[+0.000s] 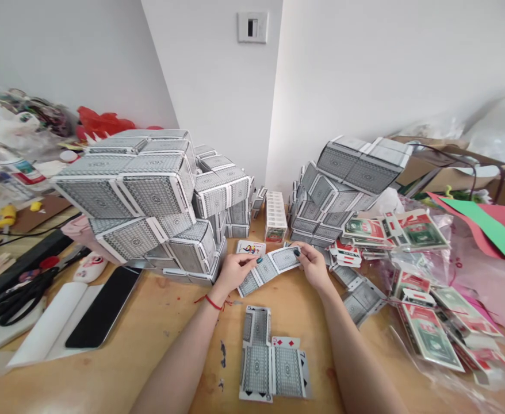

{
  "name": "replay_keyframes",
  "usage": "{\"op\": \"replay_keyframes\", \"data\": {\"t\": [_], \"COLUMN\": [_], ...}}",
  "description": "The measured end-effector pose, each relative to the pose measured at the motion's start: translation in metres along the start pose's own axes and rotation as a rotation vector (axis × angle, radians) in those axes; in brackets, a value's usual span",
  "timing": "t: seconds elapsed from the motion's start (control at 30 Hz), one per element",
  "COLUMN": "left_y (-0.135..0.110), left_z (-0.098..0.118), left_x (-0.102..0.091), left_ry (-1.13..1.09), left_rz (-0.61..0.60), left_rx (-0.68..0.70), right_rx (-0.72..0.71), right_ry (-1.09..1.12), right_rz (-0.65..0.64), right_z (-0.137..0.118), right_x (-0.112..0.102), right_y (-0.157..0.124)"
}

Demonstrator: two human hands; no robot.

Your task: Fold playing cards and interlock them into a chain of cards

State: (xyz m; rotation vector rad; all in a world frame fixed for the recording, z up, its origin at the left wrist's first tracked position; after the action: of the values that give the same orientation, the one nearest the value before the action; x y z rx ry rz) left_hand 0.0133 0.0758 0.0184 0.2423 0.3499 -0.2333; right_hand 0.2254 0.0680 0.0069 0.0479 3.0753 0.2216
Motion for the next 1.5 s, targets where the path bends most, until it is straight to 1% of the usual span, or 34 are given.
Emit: {"op": "replay_keyframes", "data": {"t": [0.13,0.27,0.43,0.6,0.77,0.87,1.0,1.1,1.2,1.37,1.5], "left_y": [0.0,0.0,-0.001,-0.001,-0.001,0.0,0.0,-0.001,-0.001,-0.002,-0.003], "left_z": [0.0,-0.001,0.0,0.001,0.001,0.002,0.003,0.001,0.0,0.005,0.009], "left_x": [0.001,0.003,0.004,0.003,0.002,0.0,-0.001,0.0,0.001,0.002,0.004], "left_ry": [-0.019,-0.025,-0.004,-0.005,0.027,0.029,0.021,0.033,0.056,0.072,0.103], "left_rz": [-0.02,-0.047,-0.067,-0.066,-0.026,-0.012,-0.031,-0.043,-0.059,-0.056,-0.061], "left_rx": [0.002,-0.001,0.008,0.014,0.008,0.006,0.017,0.022,0.021,0.035,0.048], "right_rx": [0.012,-0.012,-0.097,-0.04,-0.049,0.032,0.192,0.272,0.296,0.299,0.313], "right_ry": [0.069,0.01,-0.07,-0.044,-0.069,-0.015,0.13,0.172,0.193,0.248,0.221], "right_rz": [-0.007,-0.04,-0.045,-0.055,-0.019,-0.032,-0.17,-0.243,-0.25,-0.19,-0.223], "right_z": [-0.001,-0.001,-0.004,-0.003,-0.007,-0.003,0.006,0.011,0.013,0.009,0.009], "right_x": [-0.001,-0.002,-0.004,0.001,0.005,0.007,0.01,0.012,0.012,0.012,0.017], "right_y": [0.0,0.001,0.002,0.001,0.0,0.0,-0.003,-0.005,-0.005,-0.004,-0.005]}}
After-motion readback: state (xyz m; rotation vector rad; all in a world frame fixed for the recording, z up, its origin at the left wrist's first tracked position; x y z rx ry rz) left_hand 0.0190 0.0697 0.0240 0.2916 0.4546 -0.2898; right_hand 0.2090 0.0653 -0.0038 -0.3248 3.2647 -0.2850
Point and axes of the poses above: each hand's wrist, its own y-axis towards the middle knuckle, its own x-axis out of the palm, z = x × y, the point moved 5 cm from there along y, towards the middle knuckle
